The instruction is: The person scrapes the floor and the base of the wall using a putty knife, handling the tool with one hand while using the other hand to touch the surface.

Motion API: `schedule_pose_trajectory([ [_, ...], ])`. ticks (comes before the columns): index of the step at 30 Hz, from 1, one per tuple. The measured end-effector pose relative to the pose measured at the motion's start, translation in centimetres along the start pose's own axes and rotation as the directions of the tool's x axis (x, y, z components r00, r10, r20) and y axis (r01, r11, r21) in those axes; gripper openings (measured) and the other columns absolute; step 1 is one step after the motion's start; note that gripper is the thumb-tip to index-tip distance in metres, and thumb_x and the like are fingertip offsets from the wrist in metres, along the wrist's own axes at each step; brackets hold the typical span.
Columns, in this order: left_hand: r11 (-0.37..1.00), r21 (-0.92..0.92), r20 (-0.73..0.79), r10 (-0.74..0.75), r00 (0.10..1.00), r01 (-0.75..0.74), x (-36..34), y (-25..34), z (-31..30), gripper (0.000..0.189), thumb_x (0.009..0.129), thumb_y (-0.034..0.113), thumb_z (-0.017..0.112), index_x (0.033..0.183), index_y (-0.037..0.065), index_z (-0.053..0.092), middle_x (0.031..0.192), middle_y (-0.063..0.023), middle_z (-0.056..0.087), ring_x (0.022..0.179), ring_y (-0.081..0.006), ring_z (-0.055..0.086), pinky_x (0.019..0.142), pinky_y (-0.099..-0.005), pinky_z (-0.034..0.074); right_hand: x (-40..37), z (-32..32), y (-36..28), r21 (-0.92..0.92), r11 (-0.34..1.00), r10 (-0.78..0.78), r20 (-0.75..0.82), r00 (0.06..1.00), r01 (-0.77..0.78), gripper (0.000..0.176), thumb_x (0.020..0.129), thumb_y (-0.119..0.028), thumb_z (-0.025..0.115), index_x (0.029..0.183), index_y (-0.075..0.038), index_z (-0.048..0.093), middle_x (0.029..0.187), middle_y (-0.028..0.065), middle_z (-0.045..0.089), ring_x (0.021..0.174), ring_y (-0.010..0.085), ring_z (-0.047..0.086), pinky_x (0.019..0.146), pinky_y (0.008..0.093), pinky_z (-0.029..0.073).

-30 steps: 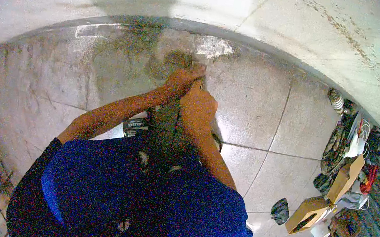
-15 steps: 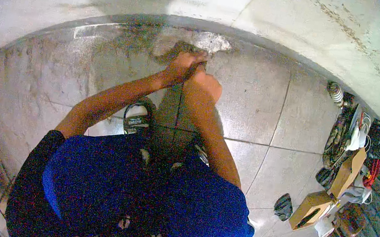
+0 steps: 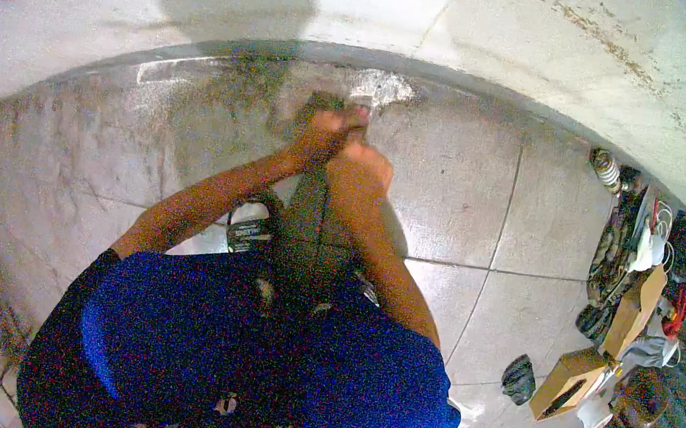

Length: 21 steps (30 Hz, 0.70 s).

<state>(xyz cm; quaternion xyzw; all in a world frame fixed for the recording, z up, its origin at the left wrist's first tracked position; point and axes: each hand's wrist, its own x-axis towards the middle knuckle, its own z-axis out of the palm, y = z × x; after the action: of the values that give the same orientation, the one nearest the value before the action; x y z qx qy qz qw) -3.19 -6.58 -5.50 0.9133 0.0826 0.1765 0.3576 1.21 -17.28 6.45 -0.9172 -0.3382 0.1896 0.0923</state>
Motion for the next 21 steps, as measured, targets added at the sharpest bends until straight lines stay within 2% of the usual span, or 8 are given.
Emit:
schedule_pose_trajectory([
  [3,0.997,-0.034,-0.011,0.066,0.998,-0.067,2.8,-0.5,-1.8,0.029,0.073,0.012,0.060,0.101,0.005,0.062,0.104,-0.0196,0.063,0.090,-0.0362,0.063,0.081,-0.0460,0.051,2.1,0.7,0.4,-0.031,0.999,-0.011,-0.052,0.999,0.010,0.022,0.080,-0.025,0.055,0.088,-0.007,0.065,0.066,0.0149,0.065,0.061,0.0340,0.064,0.059,0.0451,0.051],
  [6,0.998,0.037,0.147,-0.048,0.988,0.043,0.7,1.3,-2.6,0.029,0.074,0.012,0.059,0.102,0.008,0.063,0.107,-0.0189,0.062,0.086,-0.0345,0.063,0.075,-0.0472,0.050,0.0,0.5,0.3,-0.033,0.998,-0.045,-0.041,0.998,0.044,0.023,0.079,-0.025,0.055,0.088,-0.006,0.064,0.067,0.0151,0.065,0.063,0.0343,0.065,0.059,0.0455,0.051],
  [8,0.997,0.047,0.007,0.054,0.999,-0.054,-0.8,-0.7,0.2,0.029,0.077,0.015,0.057,0.105,0.008,0.062,0.110,-0.0202,0.061,0.082,-0.0350,0.063,0.072,-0.0474,0.049,-0.2,0.6,0.1,-0.029,0.998,-0.056,-0.041,0.998,0.054,0.023,0.080,-0.025,0.055,0.089,-0.006,0.064,0.069,0.0157,0.065,0.064,0.0345,0.065,0.059,0.0456,0.052],
  [11,0.996,0.055,0.222,-0.076,0.972,0.065,0.6,-1.1,-1.0,0.032,0.080,0.020,0.057,0.109,0.007,0.060,0.114,-0.0202,0.060,0.088,-0.0347,0.064,0.079,-0.0470,0.050,0.3,1.3,0.1,-0.034,0.999,-0.043,-0.062,0.997,0.041,0.024,0.079,-0.025,0.055,0.090,-0.006,0.063,0.070,0.0168,0.065,0.064,0.0344,0.065,0.058,0.0451,0.052],
  [14,0.996,-0.088,0.113,0.021,0.993,-0.011,2.6,-0.7,-2.8,0.035,0.086,0.024,0.049,0.116,0.011,0.060,0.120,-0.0194,0.057,0.107,-0.0355,0.057,0.096,-0.0408,0.043,1.8,0.8,0.2,-0.034,0.997,-0.073,-0.038,0.997,0.072,0.026,0.078,-0.024,0.056,0.094,-0.005,0.063,0.069,0.0172,0.065,0.062,0.0346,0.064,0.057,0.0443,0.052],
  [17,0.978,-0.082,0.272,-0.165,0.948,0.193,1.3,-0.1,-2.0,0.040,0.083,0.024,0.050,0.119,0.009,0.058,0.125,-0.0188,0.054,0.116,-0.0340,0.052,0.100,-0.0393,0.040,1.4,0.9,0.3,-0.022,0.998,-0.059,-0.020,0.998,0.058,0.026,0.078,-0.022,0.057,0.095,-0.004,0.063,0.069,0.0177,0.065,0.062,0.0349,0.065,0.057,0.0442,0.052],
  [20,0.996,-0.055,0.057,0.071,0.996,-0.068,0.7,-2.6,-0.2,0.039,0.086,0.028,0.048,0.112,0.001,0.057,0.116,-0.0237,0.056,0.103,-0.0386,0.056,0.089,-0.0459,0.046,0.8,0.8,-0.3,-0.027,0.998,-0.050,-0.022,0.998,0.050,0.025,0.078,-0.021,0.057,0.094,-0.004,0.063,0.072,0.0179,0.065,0.066,0.0342,0.065,0.057,0.0439,0.052],
  [21,0.994,-0.075,0.072,0.081,0.994,-0.075,1.1,-2.6,-0.5,0.039,0.086,0.029,0.049,0.113,0.001,0.058,0.115,-0.0240,0.056,0.104,-0.0385,0.056,0.089,-0.0455,0.046,2.0,0.9,-0.3,-0.030,0.997,-0.069,-0.020,0.997,0.068,0.024,0.078,-0.022,0.057,0.094,-0.004,0.063,0.072,0.0179,0.065,0.066,0.0337,0.065,0.057,0.0436,0.052],
])
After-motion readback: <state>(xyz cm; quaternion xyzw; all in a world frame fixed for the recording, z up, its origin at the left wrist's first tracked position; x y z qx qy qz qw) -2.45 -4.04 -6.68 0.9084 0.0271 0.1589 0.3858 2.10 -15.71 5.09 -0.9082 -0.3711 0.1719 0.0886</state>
